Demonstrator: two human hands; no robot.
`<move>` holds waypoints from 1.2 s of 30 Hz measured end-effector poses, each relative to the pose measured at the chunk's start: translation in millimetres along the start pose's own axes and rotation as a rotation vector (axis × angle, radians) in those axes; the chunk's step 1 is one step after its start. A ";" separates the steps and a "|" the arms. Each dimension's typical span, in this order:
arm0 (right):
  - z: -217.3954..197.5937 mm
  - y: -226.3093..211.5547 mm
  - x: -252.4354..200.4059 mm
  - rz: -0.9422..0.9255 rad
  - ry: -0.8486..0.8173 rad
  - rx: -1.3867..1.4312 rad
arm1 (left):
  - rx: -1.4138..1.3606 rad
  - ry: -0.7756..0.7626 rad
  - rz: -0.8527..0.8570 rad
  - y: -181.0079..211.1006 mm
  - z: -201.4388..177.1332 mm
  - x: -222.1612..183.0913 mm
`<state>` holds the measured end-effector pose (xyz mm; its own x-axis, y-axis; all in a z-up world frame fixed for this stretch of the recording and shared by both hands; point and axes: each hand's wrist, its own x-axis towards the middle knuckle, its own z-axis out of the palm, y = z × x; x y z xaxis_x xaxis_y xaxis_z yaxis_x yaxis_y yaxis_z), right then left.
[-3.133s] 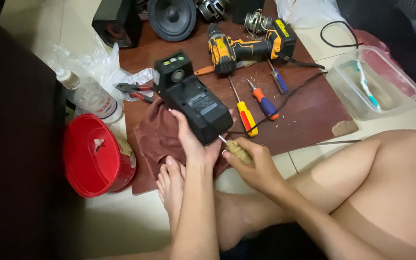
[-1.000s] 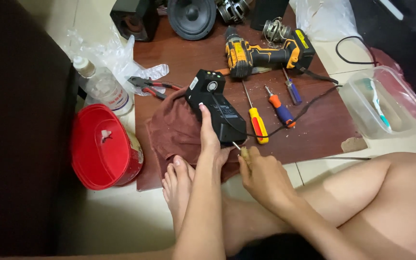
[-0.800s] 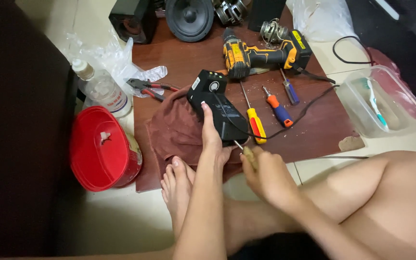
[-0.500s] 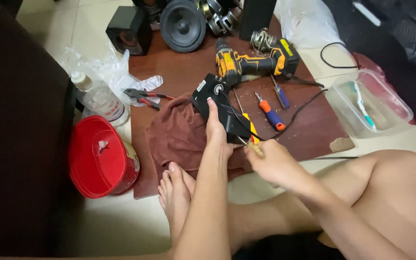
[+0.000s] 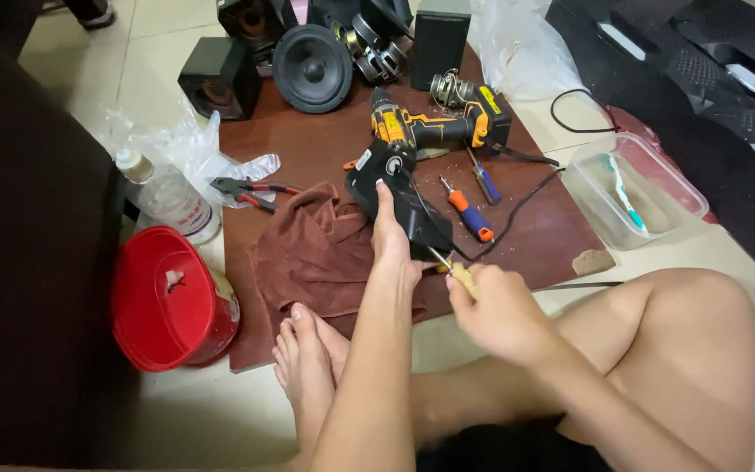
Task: Disassembling a black electronic component using manual screwdrivers and a power drill to loosen screws.
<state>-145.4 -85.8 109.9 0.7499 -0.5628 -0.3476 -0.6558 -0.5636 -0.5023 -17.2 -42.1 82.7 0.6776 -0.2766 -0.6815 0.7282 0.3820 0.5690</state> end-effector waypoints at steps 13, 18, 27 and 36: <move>-16.9 13.1 -10.5 0.046 -0.109 0.504 | 0.039 -0.078 0.206 77.7 -12.4 4.9; -23.7 -25.2 -5.3 -0.065 -0.106 0.462 | 0.064 -0.135 0.160 80.9 -14.6 5.1; 13.0 -23.6 32.3 -0.116 -0.026 0.323 | 0.013 -0.134 0.087 69.9 -15.0 14.4; 13.2 -36.1 16.0 -0.008 -0.041 0.595 | 0.014 -0.125 0.068 62.9 -13.5 15.2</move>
<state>-108.5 -66.5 112.0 0.7651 -0.5294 -0.3665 -0.4979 -0.1256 -0.8581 37.5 -10.4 101.9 0.7324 -0.3583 -0.5790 0.6809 0.3916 0.6189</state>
